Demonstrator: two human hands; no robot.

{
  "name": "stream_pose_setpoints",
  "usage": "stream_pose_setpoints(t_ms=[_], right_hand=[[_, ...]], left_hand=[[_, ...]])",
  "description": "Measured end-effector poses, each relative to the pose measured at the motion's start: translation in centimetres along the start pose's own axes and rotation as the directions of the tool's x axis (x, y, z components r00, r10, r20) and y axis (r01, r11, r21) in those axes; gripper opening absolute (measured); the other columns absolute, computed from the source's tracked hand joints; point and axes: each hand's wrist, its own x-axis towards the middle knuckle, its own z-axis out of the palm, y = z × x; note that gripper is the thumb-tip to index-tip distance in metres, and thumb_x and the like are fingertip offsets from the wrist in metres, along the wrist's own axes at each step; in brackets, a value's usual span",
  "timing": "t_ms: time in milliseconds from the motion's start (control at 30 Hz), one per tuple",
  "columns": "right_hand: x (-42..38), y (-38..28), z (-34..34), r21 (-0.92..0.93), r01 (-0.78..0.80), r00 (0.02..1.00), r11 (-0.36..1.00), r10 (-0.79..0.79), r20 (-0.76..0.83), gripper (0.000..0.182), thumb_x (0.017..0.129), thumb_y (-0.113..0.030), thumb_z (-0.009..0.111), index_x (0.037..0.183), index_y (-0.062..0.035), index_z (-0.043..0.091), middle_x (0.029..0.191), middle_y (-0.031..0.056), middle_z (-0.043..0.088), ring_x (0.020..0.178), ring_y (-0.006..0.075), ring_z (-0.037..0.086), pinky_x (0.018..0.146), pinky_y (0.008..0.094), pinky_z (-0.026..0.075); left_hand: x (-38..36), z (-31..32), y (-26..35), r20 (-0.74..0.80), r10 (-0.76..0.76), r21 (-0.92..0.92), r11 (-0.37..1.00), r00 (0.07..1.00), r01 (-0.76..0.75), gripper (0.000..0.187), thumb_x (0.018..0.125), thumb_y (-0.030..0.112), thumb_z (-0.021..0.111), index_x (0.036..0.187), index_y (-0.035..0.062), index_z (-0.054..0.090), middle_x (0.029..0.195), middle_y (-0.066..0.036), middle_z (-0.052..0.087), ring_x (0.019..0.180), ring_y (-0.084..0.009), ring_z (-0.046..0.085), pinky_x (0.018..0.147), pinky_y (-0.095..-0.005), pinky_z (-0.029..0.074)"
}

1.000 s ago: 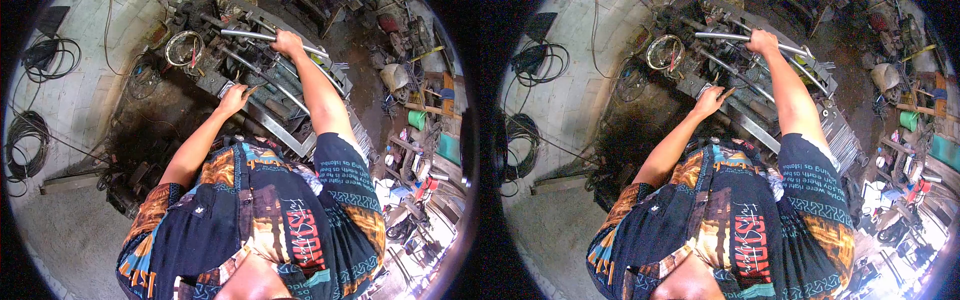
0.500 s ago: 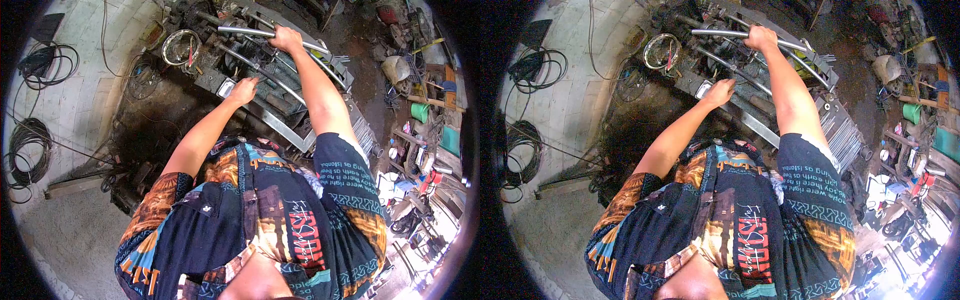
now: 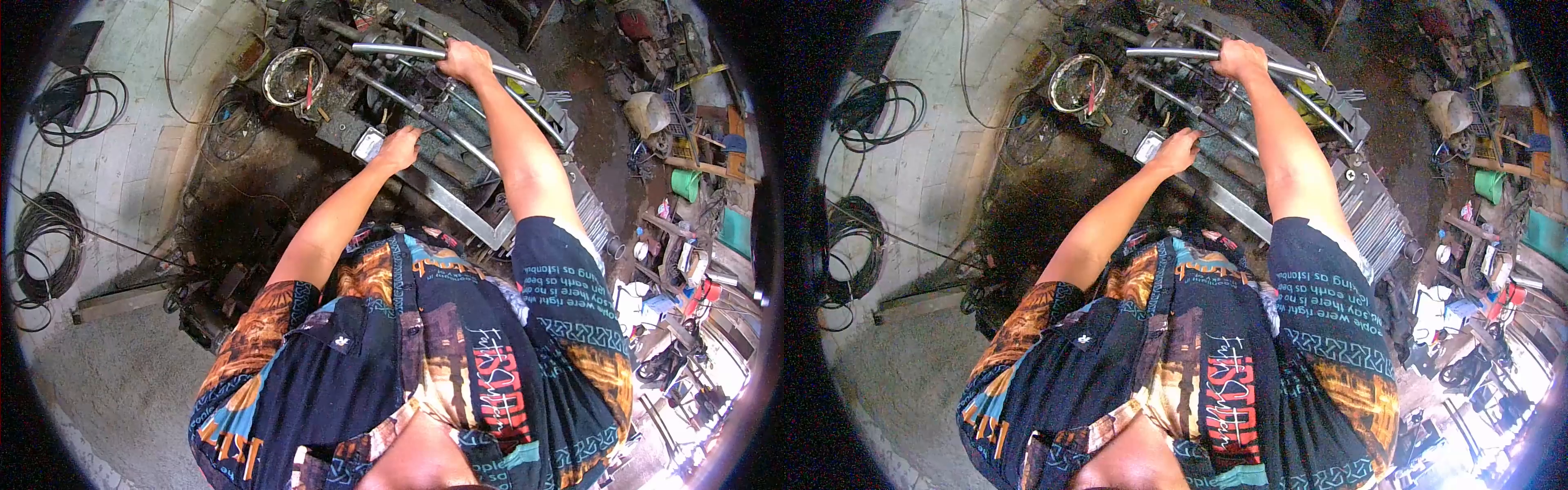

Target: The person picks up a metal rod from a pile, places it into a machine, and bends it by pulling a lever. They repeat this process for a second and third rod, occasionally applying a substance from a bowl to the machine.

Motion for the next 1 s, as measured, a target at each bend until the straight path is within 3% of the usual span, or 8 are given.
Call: stream_pose_setpoints(t_ms=[233,333,667,733,1000], right_hand=[[-0.3,0.4,0.1,-0.001,-0.008,0.999,1.000,0.008,0.034,0.050,0.077,-0.043,0.069,0.117,-0.0111,0.066,0.116,0.0179,0.068,0.110,0.0354,0.065,0.095,0.0462,0.051],[-0.4,0.4,0.2,0.009,-0.020,1.000,1.000,0.020,0.002,0.050,0.077,-0.043,0.069,0.116,-0.0112,0.066,0.117,0.0173,0.068,0.110,0.0351,0.065,0.095,0.0459,0.051],[-0.5,0.1,-0.1,0.010,-0.036,0.999,0.999,0.036,0.015,0.048,0.078,-0.042,0.068,0.115,-0.0108,0.067,0.117,0.0165,0.069,0.110,0.0341,0.065,0.094,0.0454,0.051],[-0.4,0.1,0.0,0.008,-0.036,0.999,0.999,0.036,0.012,0.048,0.078,-0.042,0.068,0.115,-0.0110,0.067,0.117,0.0163,0.069,0.110,0.0341,0.065,0.094,0.0453,0.051],[-0.4,0.0,-0.7,0.003,-0.022,1.000,1.000,0.022,0.018,0.043,0.077,-0.040,0.070,0.110,-0.0124,0.068,0.113,0.0154,0.070,0.107,0.0342,0.066,0.092,0.0460,0.052]], left_hand=[[-0.6,0.5,-0.6,-0.161,0.047,-0.073,0.996,0.986,-0.059,0.027,0.089,0.011,0.061,0.114,0.0031,0.065,0.107,-0.019,0.063,0.100,-0.0408,0.062,0.086,-0.0475,0.052],[-1.0,-0.3,-0.1,-0.106,-0.029,-0.152,0.988,0.994,0.013,0.026,0.088,0.012,0.061,0.112,0.0029,0.065,0.110,-0.019,0.064,0.099,-0.0409,0.063,0.085,-0.0471,0.052],[-1.4,-0.4,-0.1,-0.095,-0.042,-0.205,0.978,0.995,0.022,0.027,0.089,0.007,0.059,0.115,0.0017,0.064,0.110,-0.022,0.066,0.100,-0.0409,0.064,0.087,-0.0453,0.053],[-1.4,0.0,-0.6,-0.155,0.018,-0.221,0.974,0.988,-0.052,0.028,0.088,0.006,0.059,0.115,0.0004,0.064,0.107,-0.023,0.066,0.098,-0.0413,0.064,0.086,-0.0454,0.052],[-1.6,-0.1,-1.0,-0.173,0.039,-0.281,0.956,0.984,-0.088,0.028,0.087,0.003,0.060,0.115,-0.0002,0.064,0.101,-0.024,0.065,0.094,-0.0415,0.064,0.085,-0.0446,0.052]])
